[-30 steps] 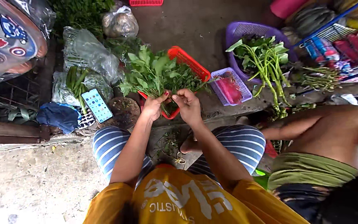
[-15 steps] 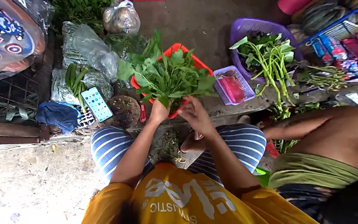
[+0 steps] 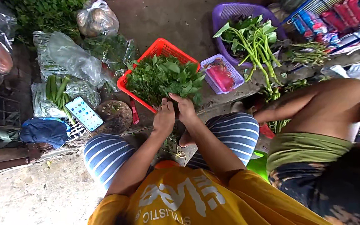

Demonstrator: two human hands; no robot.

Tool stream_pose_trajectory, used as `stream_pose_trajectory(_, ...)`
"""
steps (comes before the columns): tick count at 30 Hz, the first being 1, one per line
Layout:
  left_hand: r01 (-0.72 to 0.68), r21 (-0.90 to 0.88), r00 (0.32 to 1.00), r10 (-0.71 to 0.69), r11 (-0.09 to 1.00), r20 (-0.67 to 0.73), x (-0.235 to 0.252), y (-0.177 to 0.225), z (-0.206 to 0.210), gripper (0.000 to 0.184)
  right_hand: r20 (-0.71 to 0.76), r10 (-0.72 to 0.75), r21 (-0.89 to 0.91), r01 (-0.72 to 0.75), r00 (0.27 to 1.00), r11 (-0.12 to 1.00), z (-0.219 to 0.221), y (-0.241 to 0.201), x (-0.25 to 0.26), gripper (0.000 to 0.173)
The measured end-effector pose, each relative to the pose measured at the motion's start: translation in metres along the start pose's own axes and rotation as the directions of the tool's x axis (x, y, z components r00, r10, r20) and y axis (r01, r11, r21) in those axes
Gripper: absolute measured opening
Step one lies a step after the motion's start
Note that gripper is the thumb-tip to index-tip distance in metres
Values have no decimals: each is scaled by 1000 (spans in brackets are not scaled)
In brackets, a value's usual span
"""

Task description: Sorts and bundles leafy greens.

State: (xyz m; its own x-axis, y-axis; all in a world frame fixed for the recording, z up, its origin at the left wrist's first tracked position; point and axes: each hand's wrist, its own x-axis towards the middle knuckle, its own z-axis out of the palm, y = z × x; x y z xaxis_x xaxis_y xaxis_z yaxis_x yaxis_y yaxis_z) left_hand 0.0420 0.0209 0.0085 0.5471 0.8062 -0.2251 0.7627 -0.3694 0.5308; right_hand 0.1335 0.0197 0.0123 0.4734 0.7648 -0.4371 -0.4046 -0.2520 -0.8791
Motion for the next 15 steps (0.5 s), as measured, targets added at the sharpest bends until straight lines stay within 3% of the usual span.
stream_pose_trajectory(3, -107, -197, 990, 122, 974, 68, -4, -13, 2, 69, 12, -12, 68, 11, 1000, 998, -15, 0, 22, 20)
stream_pose_trajectory(6, -97, -361, 980, 152, 928, 129, -3, -29, -2, 86, 67, -91, 111, 83, 994, 990, -40, -25, 46, 14)
stream_pose_trajectory(8, -106, -411, 989, 140, 906, 53, 3, -47, -1, 75, 92, -155, 132, 142, 984, 981, -57, -49, 59, 13)
stream_pose_trajectory(12, -55, -392, 993, 8, 918, -120, 29, -76, -11, 33, 96, -188, 182, 168, 977, 969, -72, -76, 65, 10)
stream_pose_trajectory(15, 61, -279, 989, -96, 958, -114, 69, -79, -21, 24, 147, -166, 178, 140, 975, 974, -72, -76, 60, 11)
